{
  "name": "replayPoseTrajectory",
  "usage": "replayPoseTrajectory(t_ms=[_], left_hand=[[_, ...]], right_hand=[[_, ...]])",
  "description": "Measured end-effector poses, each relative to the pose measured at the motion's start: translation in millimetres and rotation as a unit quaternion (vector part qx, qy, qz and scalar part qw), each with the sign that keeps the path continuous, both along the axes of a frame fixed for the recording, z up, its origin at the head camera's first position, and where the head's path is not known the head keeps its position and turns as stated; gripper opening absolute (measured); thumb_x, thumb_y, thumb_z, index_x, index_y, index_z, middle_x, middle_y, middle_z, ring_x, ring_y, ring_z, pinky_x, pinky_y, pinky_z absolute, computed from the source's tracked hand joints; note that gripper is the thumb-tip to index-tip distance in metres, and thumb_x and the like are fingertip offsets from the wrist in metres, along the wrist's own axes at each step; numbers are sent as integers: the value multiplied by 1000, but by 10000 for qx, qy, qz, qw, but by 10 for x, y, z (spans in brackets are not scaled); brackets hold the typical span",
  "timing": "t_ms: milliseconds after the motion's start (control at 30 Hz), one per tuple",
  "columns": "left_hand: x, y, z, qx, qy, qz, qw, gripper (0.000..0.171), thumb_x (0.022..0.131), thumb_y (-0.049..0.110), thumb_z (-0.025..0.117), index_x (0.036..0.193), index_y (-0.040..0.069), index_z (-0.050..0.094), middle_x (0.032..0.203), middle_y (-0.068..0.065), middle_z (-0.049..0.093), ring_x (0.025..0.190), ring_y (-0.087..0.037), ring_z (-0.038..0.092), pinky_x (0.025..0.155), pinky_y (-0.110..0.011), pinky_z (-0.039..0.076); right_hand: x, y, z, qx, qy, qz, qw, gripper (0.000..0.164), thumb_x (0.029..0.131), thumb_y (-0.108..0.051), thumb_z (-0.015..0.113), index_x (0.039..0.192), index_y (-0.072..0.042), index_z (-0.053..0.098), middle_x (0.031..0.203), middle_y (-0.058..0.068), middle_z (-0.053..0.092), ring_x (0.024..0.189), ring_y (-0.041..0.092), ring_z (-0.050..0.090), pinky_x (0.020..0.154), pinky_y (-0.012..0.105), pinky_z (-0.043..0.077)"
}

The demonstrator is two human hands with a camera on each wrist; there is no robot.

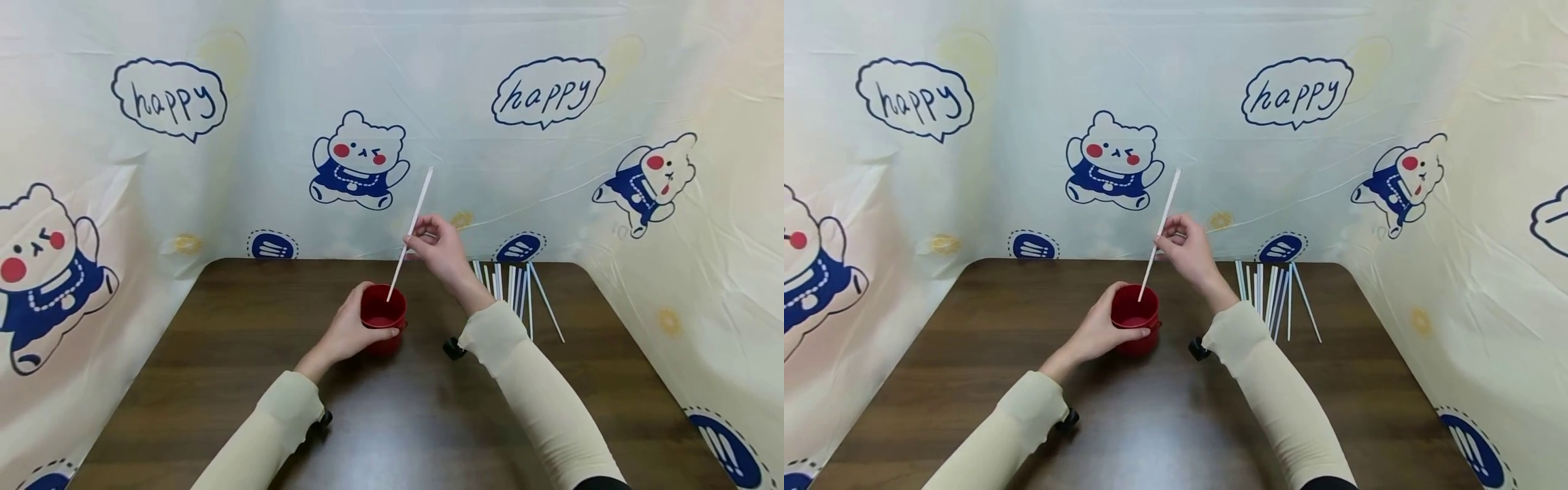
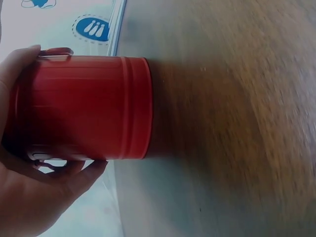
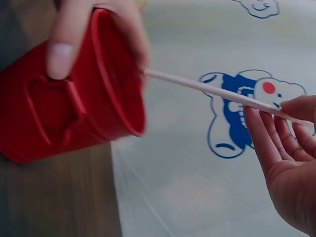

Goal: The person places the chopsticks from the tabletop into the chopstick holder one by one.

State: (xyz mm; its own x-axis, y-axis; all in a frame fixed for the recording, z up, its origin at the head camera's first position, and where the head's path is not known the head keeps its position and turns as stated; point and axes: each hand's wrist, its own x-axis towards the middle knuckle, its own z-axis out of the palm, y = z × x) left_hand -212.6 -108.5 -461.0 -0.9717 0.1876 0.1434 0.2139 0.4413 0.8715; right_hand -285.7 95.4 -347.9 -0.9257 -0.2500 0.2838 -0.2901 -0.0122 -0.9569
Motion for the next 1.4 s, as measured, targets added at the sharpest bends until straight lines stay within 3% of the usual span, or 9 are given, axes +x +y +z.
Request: replayPoseTrajectory(t_ms=[67, 167, 333, 533, 700, 800, 1033, 1133, 1400], left_hand=[[-11, 57, -3, -37, -6, -77, 10000, 93, 73, 29, 94, 148, 20, 38, 141, -1, 52, 128, -22, 50, 94, -46, 56], [-22, 114, -5, -11, -24, -175, 9998, 93, 74, 29, 93, 148, 19, 38, 141, -2, 52, 128, -23, 51, 95, -47, 55], [-23, 162, 2, 84, -32, -282, 9996, 92, 75, 27, 92, 149, 17, 38, 142, -3, 52, 129, -27, 51, 95, -50, 55], [-30, 220, -19, 88, -85, -365, 9993, 91, 77, 28, 91, 149, 19, 37, 142, -3, 52, 130, -30, 51, 96, -51, 55], [-61, 271, -42, 163, -46, -462, 9988, 91, 76, 27, 92, 149, 18, 37, 142, -5, 52, 130, -32, 51, 97, -55, 54], [-88, 298, -40, 220, -1, -528, 9984, 91, 75, 25, 92, 148, 18, 38, 142, -7, 53, 130, -34, 51, 96, -55, 54], [-138, 350, -23, 231, 13, -630, 9977, 91, 76, 27, 91, 148, 19, 38, 141, -7, 52, 130, -36, 50, 97, -56, 53], [-151, 360, -10, 231, 22, -648, 9976, 92, 75, 27, 92, 149, 19, 38, 140, -3, 52, 130, -35, 50, 96, -55, 54], [-178, 368, -11, 251, -27, -725, 9970, 92, 76, 27, 91, 149, 18, 36, 144, -12, 51, 131, -34, 50, 98, -58, 52]], right_hand=[[4, 11, -80, 260, 115, 76, 9996, 24, 96, 1, 67, 115, 4, 54, 99, 17, 62, 87, 29, 71, 75, 38, 62], [1, 35, -202, 578, 228, 247, 9978, 25, 95, 3, 67, 116, 5, 54, 101, 21, 63, 89, 37, 70, 77, 39, 62], [-22, 102, -396, 868, 225, 376, 9953, 24, 95, 4, 67, 115, 7, 54, 102, 23, 63, 95, 49, 66, 82, 49, 61], [-52, 183, -596, 1462, 410, 195, 9882, 20, 94, 1, 71, 110, 1, 59, 100, 19, 67, 86, 31, 69, 80, 41, 61], [-56, 215, -710, 2070, 653, 236, 9759, 18, 94, -5, 73, 107, -6, 61, 100, 10, 70, 91, 22, 66, 86, 37, 58], [-73, 230, -758, 2340, 742, 314, 9689, 17, 94, -8, 73, 107, -8, 62, 103, 8, 68, 98, 24, 66, 91, 42, 56], [-90, 264, -816, 2772, 471, 585, 9579, 18, 93, -12, 75, 107, -9, 64, 111, 7, 66, 113, 34, 62, 96, 49, 54], [-97, 278, -816, 2823, 376, 639, 9564, 19, 94, -12, 75, 110, -11, 64, 113, 7, 66, 112, 30, 62, 95, 46, 55], [-175, 423, -767, 2835, 302, 574, 9568, 35, 97, -26, 72, 125, -9, 61, 126, 14, 64, 117, 29, 60, 98, 48, 53]])
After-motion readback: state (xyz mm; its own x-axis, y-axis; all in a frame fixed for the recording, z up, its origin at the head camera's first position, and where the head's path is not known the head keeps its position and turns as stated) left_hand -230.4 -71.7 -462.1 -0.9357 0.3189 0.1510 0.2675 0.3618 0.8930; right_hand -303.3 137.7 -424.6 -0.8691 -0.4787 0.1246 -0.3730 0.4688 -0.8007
